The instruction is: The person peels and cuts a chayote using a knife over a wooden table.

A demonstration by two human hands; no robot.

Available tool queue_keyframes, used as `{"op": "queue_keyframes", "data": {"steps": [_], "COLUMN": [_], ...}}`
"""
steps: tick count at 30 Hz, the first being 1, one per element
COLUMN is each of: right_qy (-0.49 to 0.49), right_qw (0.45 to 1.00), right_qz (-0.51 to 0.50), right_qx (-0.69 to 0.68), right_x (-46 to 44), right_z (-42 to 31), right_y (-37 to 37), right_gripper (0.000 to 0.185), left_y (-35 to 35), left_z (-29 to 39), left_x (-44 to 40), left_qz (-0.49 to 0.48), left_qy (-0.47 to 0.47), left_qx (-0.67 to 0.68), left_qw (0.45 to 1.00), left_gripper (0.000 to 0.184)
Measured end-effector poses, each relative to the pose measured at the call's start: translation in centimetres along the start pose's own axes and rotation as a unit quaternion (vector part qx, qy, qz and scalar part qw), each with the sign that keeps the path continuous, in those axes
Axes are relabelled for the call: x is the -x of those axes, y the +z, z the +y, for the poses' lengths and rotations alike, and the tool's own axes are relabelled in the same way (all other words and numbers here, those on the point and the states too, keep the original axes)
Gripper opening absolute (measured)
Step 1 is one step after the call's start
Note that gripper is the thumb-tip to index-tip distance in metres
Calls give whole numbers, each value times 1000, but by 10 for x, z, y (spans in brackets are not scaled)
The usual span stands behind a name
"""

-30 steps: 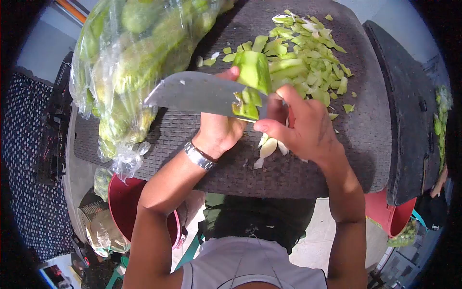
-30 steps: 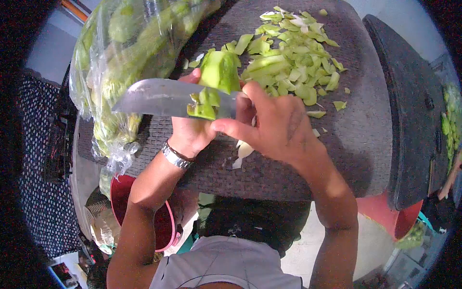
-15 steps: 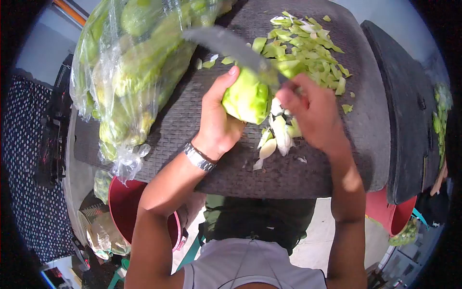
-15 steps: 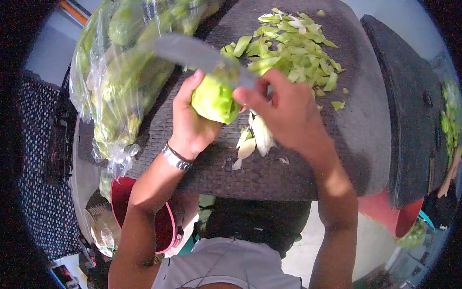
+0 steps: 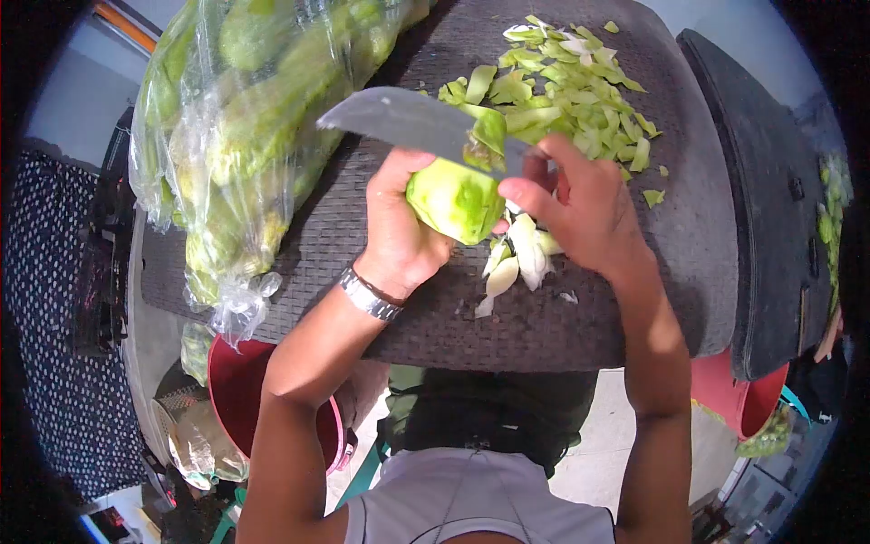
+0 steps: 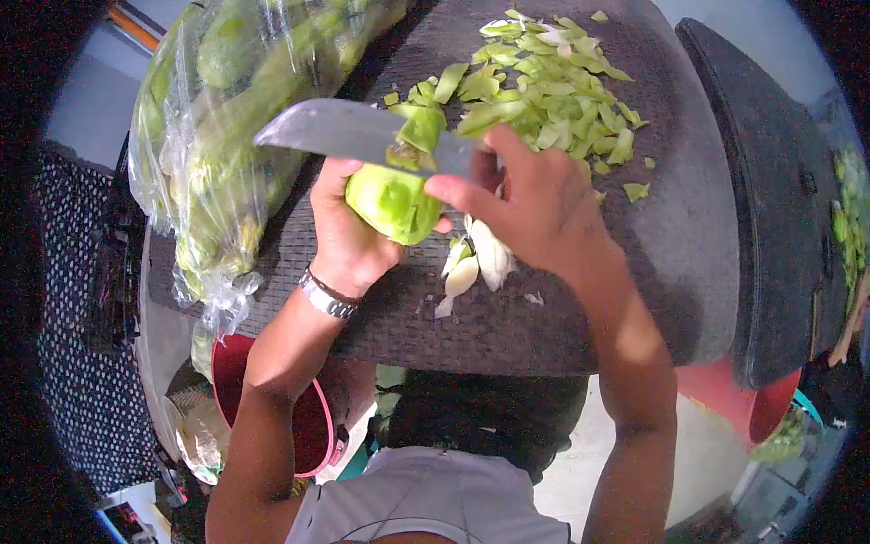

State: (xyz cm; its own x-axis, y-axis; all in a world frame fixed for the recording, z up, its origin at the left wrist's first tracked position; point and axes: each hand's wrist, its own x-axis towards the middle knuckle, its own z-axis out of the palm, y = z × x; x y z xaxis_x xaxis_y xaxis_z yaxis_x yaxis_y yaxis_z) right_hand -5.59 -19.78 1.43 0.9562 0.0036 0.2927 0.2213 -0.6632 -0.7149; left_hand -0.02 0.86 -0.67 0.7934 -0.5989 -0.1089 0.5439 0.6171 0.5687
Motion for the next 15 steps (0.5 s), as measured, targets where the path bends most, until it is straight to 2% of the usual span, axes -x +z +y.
{"op": "queue_keyframes", "data": {"steps": [1, 5, 7, 8, 11, 13, 14, 15], "right_qy": [5, 68, 231, 307, 366, 330, 306, 257], "right_qw": [1000, 993, 964, 924, 776, 891, 929, 948], "right_qz": [11, 77, -6, -50, -179, -89, -40, -5], "right_qx": [14, 51, -132, -223, -482, -300, -204, -189], "right_x": [-2, -14, -15, -16, -12, -10, -10, -8], "right_z": [5, 41, 34, 29, 13, 5, 3, 7], "right_y": [-2, -16, -31, -37, -47, -33, -24, -12], "right_gripper": [56, 63, 66, 67, 69, 68, 67, 66], "left_y": [2, 6, 12, 13, 10, 11, 10, 9], "left_z": [3, 2, 2, 2, 3, 2, 2, 2], "left_x": [1, -1, 0, 0, -3, -5, -6, -6], "left_qz": [-29, -28, -22, -16, 9, 26, 36, 19], "left_qy": [-22, -47, -41, -36, -27, -8, -1, 13], "left_qx": [2, -83, -73, -69, -56, -75, -86, -96], "left_qw": [999, 995, 996, 997, 998, 997, 996, 995], "left_gripper": [52, 74, 71, 70, 65, 61, 59, 56]}}
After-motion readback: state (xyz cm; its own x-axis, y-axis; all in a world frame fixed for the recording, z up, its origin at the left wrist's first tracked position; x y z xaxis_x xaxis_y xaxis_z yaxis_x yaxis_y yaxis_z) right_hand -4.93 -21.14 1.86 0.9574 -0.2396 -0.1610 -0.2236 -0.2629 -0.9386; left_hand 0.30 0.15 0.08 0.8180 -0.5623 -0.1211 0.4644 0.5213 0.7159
